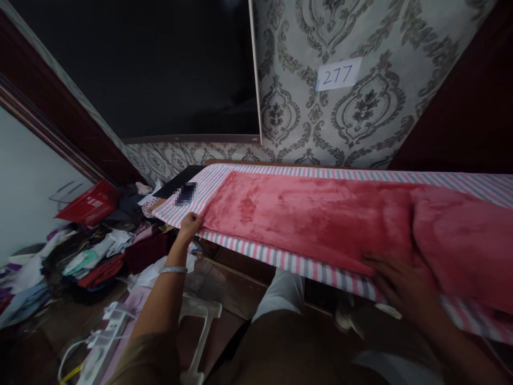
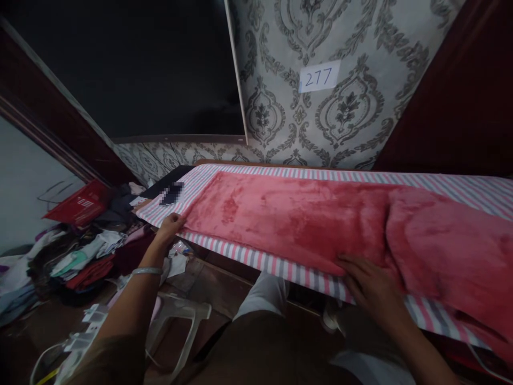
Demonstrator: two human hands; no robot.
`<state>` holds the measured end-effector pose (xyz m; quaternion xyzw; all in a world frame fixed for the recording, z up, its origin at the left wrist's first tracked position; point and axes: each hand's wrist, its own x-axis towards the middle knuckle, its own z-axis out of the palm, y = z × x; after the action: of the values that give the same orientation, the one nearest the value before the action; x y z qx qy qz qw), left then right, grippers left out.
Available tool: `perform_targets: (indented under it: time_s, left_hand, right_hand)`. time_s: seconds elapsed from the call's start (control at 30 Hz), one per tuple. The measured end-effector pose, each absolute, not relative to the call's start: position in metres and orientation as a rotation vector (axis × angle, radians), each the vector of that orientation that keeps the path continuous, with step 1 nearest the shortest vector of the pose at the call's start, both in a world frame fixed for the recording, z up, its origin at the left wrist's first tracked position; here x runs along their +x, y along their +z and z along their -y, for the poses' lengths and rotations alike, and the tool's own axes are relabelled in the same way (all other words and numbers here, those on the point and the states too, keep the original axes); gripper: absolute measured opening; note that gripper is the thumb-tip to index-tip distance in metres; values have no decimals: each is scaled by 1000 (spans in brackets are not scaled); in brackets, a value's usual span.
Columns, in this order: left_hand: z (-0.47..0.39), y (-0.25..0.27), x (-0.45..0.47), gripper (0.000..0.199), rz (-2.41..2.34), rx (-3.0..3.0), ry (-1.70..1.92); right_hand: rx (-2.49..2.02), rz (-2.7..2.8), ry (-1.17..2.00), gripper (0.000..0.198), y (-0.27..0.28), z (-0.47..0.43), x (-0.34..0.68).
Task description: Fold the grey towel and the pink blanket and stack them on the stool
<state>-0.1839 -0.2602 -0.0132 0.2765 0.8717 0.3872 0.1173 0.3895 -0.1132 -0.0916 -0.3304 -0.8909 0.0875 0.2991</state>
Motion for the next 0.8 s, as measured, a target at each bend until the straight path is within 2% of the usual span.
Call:
perform_targets:
  time_s: [0.23,0.4,0.57,0.8]
  left_hand:
    - [244,3,-195,27,-2511,815,1019]
    - [226,17,-198,33,-2541,892,907]
    - [208,23,-197,28,-2604,1016,779]
    - [192,18,-188,16,-2765,1153,537]
  right_hand:
    - [-863,2370,93,40,-50,103,362]
    - [-872,2446,13,49,-69,84,326]
    - [-902,2483,4,48,-97,82,316]
    - [-982,2482,54,49,-95,84,315]
